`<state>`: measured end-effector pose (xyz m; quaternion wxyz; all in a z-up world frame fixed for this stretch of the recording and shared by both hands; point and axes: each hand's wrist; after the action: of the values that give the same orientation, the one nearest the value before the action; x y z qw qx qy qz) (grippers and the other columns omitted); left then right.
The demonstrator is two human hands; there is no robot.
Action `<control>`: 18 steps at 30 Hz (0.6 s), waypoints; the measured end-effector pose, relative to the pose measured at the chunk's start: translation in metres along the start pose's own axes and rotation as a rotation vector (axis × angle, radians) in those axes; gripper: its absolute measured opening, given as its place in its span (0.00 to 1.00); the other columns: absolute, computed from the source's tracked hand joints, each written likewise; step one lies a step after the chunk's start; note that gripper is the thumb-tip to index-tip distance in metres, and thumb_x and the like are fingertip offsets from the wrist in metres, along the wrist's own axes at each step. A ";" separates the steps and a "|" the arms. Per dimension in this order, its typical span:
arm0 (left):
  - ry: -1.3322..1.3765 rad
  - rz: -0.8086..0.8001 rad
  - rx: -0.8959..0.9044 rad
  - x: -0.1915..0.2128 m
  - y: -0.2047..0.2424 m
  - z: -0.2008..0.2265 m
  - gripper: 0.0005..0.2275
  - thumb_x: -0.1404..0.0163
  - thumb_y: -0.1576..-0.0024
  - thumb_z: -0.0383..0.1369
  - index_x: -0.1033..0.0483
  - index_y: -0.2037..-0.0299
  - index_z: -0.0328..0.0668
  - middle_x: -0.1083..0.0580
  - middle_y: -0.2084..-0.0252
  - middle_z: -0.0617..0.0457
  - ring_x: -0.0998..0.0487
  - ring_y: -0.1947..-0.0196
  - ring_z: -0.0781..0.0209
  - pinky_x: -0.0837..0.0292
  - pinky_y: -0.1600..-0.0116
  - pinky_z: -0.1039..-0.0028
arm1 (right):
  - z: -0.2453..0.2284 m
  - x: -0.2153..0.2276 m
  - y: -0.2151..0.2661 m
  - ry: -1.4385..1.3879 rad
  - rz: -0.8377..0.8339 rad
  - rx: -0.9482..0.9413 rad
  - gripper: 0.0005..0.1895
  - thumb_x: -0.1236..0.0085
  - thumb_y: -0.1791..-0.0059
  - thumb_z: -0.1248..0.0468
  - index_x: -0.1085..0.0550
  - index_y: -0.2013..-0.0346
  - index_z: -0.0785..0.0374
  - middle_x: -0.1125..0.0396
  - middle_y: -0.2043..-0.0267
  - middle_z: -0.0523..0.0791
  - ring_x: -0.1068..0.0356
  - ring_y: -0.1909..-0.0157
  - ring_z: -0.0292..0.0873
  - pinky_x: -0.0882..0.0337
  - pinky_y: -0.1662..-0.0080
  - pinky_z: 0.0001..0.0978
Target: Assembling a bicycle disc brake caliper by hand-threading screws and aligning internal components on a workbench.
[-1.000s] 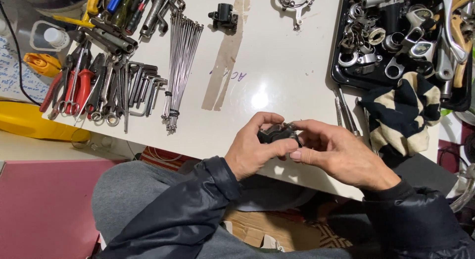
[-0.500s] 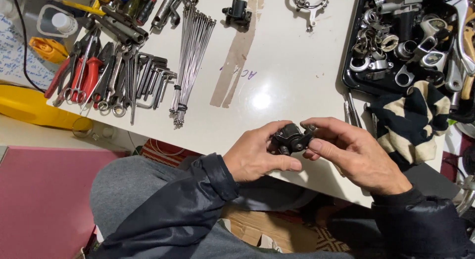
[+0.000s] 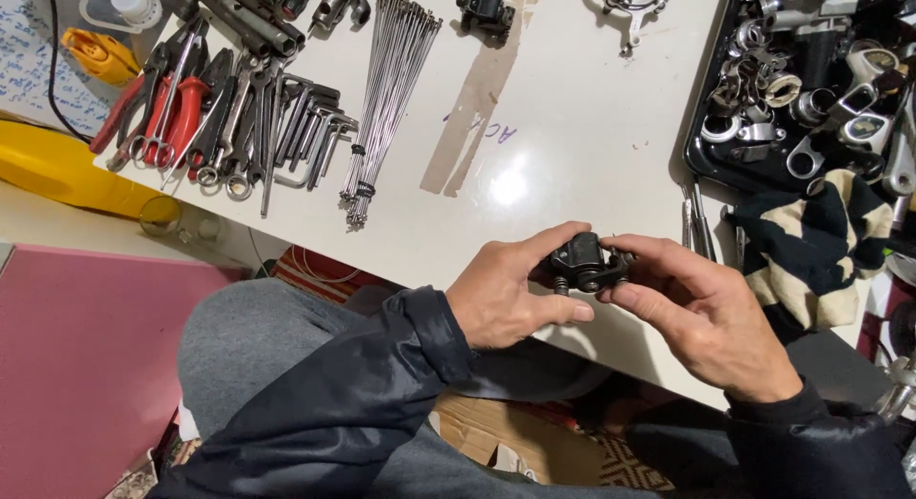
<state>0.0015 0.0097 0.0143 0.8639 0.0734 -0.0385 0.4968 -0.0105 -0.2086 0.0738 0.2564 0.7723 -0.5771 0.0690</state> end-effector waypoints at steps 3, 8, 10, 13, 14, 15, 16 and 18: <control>0.101 0.016 0.118 0.003 0.000 0.013 0.39 0.38 0.58 0.44 0.35 0.32 0.56 0.21 0.49 0.51 0.21 0.51 0.63 0.27 0.42 0.78 | -0.011 -0.002 0.003 -0.110 0.040 -0.073 0.25 0.43 0.53 0.68 0.26 0.40 0.61 0.21 0.64 0.53 0.20 0.59 0.45 0.24 0.54 0.32; 0.152 0.072 0.059 0.001 0.002 0.016 0.39 0.39 0.58 0.44 0.37 0.32 0.49 0.27 0.37 0.45 0.25 0.37 0.51 0.33 0.32 0.67 | -0.009 -0.002 0.002 -0.218 0.087 -0.121 0.27 0.45 0.55 0.69 0.28 0.40 0.66 0.23 0.52 0.53 0.24 0.53 0.45 0.27 0.46 0.33; 0.159 0.109 -0.006 -0.001 0.003 0.017 0.35 0.38 0.55 0.41 0.35 0.34 0.47 0.24 0.41 0.48 0.22 0.40 0.53 0.30 0.34 0.70 | -0.002 -0.002 0.001 -0.286 0.092 -0.111 0.27 0.45 0.55 0.72 0.29 0.39 0.68 0.25 0.52 0.54 0.26 0.51 0.45 0.28 0.45 0.33; 0.200 0.184 0.151 -0.002 0.003 0.024 0.36 0.37 0.60 0.41 0.35 0.38 0.50 0.25 0.43 0.58 0.17 0.50 0.58 0.25 0.43 0.71 | 0.004 -0.005 0.000 -0.212 0.107 -0.050 0.25 0.44 0.54 0.70 0.27 0.41 0.69 0.24 0.53 0.52 0.26 0.52 0.42 0.27 0.46 0.31; 0.249 0.207 0.208 -0.002 0.003 0.028 0.31 0.36 0.60 0.39 0.32 0.43 0.50 0.23 0.49 0.57 0.17 0.53 0.61 0.24 0.47 0.75 | 0.005 -0.006 0.000 -0.201 0.127 -0.051 0.24 0.45 0.54 0.70 0.28 0.41 0.69 0.25 0.51 0.52 0.26 0.52 0.43 0.27 0.46 0.30; 0.299 0.229 0.265 -0.002 0.004 0.031 0.27 0.36 0.59 0.37 0.29 0.48 0.50 0.22 0.55 0.56 0.16 0.57 0.64 0.24 0.51 0.78 | 0.007 -0.008 0.000 -0.191 0.147 -0.052 0.24 0.45 0.53 0.69 0.29 0.41 0.69 0.25 0.50 0.52 0.25 0.51 0.43 0.27 0.45 0.30; 0.301 0.232 0.265 -0.002 0.003 0.030 0.27 0.36 0.59 0.37 0.29 0.48 0.50 0.22 0.55 0.56 0.16 0.57 0.64 0.24 0.51 0.78 | 0.009 -0.009 0.000 -0.188 0.144 -0.051 0.24 0.45 0.53 0.69 0.29 0.41 0.69 0.25 0.50 0.52 0.25 0.51 0.43 0.27 0.45 0.30; 0.258 0.238 0.274 0.000 0.004 0.028 0.25 0.37 0.60 0.43 0.27 0.51 0.52 0.22 0.54 0.58 0.22 0.56 0.62 0.24 0.48 0.74 | 0.012 -0.012 0.000 -0.287 0.142 -0.016 0.24 0.49 0.52 0.70 0.32 0.41 0.71 0.27 0.49 0.56 0.25 0.49 0.49 0.26 0.42 0.37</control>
<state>-0.0015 0.0071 0.0425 0.7790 0.1210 0.1316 0.6010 -0.0170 -0.2044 0.0584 0.1722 0.7293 -0.6615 -0.0287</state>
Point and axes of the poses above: each hand's wrist, its own y-axis away from the middle knuckle, its own x-axis out of the back of the hand, z = x × y
